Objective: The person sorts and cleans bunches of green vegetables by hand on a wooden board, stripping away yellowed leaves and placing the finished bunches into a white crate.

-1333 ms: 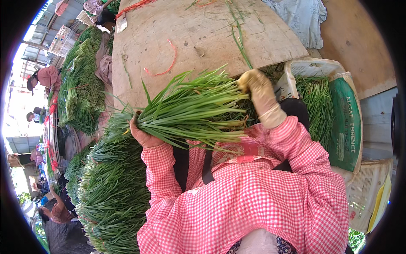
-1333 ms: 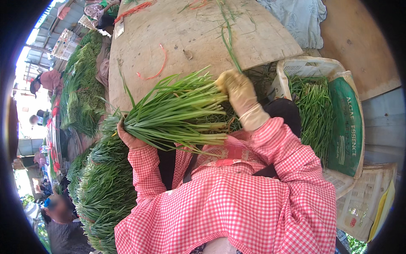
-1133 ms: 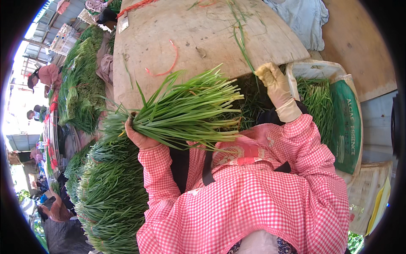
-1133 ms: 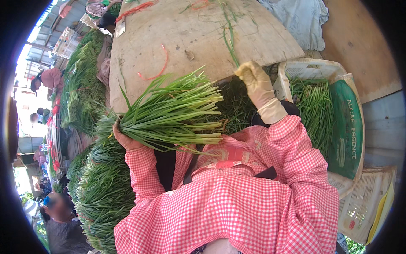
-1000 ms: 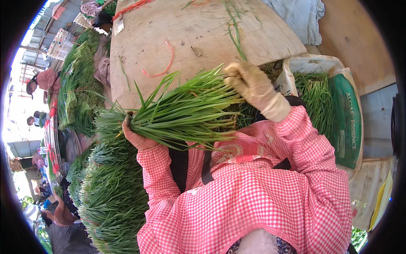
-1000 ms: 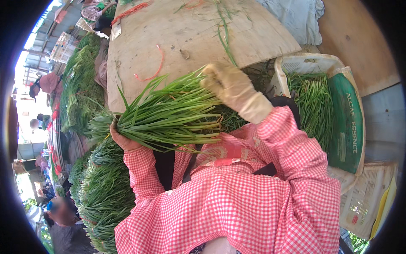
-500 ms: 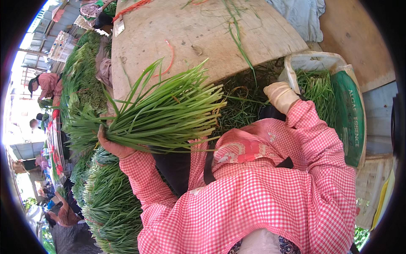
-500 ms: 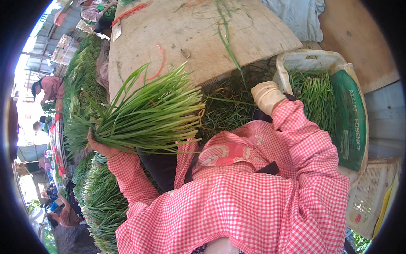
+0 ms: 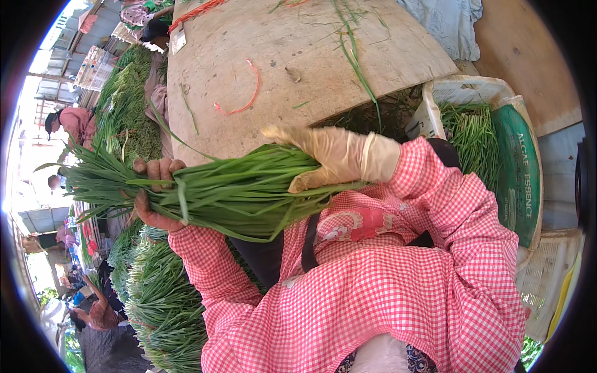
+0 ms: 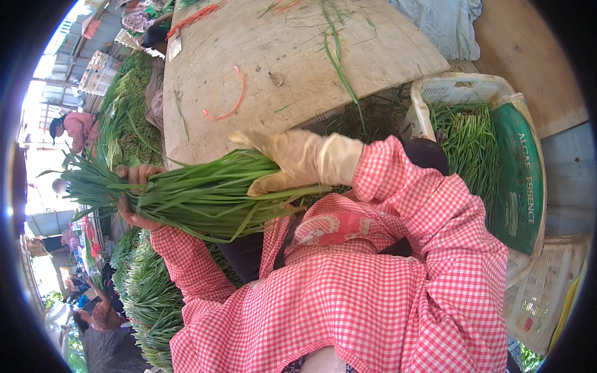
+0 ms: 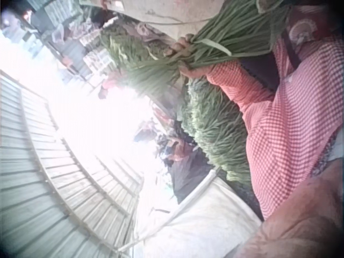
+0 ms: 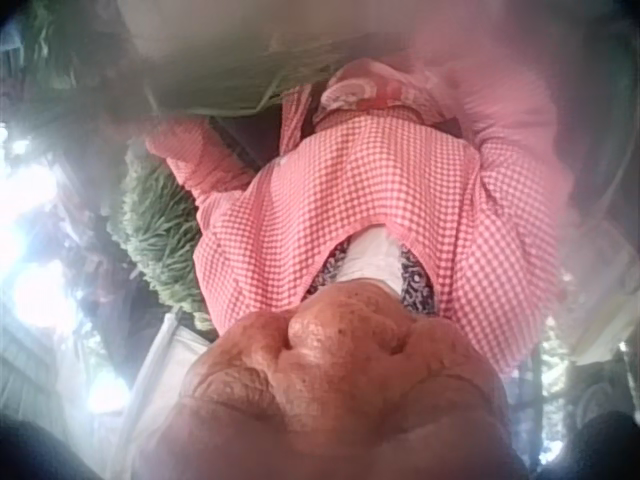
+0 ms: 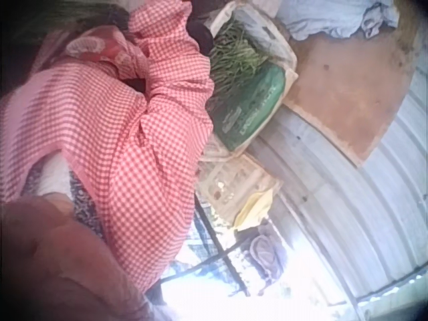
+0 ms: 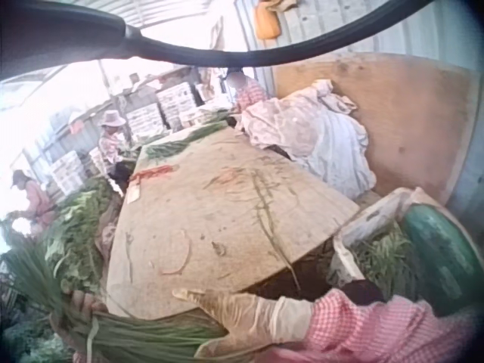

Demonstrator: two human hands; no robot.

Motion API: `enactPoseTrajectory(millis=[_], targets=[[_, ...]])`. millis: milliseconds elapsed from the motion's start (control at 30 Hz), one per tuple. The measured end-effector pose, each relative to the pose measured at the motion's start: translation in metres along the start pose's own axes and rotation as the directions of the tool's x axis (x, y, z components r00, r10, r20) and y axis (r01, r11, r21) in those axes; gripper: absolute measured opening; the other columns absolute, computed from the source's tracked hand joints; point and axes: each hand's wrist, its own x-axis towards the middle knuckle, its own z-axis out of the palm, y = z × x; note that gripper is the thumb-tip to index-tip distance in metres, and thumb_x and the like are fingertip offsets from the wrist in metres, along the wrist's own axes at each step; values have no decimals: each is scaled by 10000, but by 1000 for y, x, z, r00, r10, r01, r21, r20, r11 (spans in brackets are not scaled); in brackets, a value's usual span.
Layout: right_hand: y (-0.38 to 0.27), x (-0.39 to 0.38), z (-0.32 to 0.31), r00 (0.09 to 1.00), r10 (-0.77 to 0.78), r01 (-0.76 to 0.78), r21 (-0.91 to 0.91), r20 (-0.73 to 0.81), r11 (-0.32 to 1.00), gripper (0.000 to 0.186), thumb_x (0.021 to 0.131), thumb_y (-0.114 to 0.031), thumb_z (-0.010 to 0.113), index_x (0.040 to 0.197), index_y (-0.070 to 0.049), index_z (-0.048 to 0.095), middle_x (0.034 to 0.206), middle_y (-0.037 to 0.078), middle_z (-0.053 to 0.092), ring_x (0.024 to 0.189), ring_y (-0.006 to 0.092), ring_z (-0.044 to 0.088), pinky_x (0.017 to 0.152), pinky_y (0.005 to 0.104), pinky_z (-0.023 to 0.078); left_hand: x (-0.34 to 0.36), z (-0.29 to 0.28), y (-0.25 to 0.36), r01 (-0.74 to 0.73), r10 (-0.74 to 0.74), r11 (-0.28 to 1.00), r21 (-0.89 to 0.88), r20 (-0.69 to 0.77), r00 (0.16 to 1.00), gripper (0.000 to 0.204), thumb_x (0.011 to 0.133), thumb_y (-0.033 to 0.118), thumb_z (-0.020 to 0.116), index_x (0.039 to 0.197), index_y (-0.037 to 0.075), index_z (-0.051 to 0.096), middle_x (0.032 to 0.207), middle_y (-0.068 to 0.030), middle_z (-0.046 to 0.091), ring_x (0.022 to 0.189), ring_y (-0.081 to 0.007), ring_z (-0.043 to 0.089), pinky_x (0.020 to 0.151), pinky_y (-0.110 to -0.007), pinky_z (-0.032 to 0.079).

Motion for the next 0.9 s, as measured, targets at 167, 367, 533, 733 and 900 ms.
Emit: enactPoseTrajectory(millis=[167, 367, 533, 733, 900], targets=[[40, -31, 34, 967, 208, -230, 152, 149, 961, 577, 815, -524, 540, 1123, -39, 487, 976, 202, 598, 940, 358, 567, 780, 378, 443, -4, -21, -6, 12, -23, 991, -132, -76, 997, 295, 767, 149, 549, 1013, 58, 416, 693, 16, 387, 651, -115, 383, 769, -297, 355], [64, -49, 4, 895, 419, -370, -271, 152, 889, 396, 854, -454, 498, 903, -69, 575, 772, 186, 603, 741, 383, 580, 636, 435, 456, -5, -45, -3, -23, 16, 974, -224, -30, 999, 288, 750, 119, 584, 980, 60, 422, 665, 22, 383, 613, -113, 386, 727, -286, 346], [79, -13, -18, 900, 436, -331, -620, 19, 711, 290, 892, -324, 457, 888, -53, 562, 735, 179, 596, 708, 355, 594, 613, 432, 469, -2, -49, 14, -71, 90, 965, -251, 66, 994, 277, 770, 110, 556, 990, 68, 393, 640, 28, 388, 611, -98, 402, 755, -289, 379], [170, 78, 23, 971, -164, 18, -633, -172, 774, 251, 874, -223, 451, 1081, -92, 506, 1101, 129, 543, 961, 290, 552, 793, 389, 447, 11, -58, 0, -57, 81, 957, -285, 72, 994, 295, 772, 114, 559, 998, 74, 372, 641, 31, 393, 612, -98, 405, 758, -288, 382], [206, 60, -44, 933, 170, -356, -749, -317, 559, 339, 861, -288, 475, 1123, -78, 516, 1161, 153, 521, 1065, 298, 494, 948, 393, 365, 16, -72, -9, -34, 36, 966, -258, 4, 999, 310, 775, 130, 565, 1011, 73, 372, 664, 24, 405, 614, -100, 410, 771, -292, 384]])
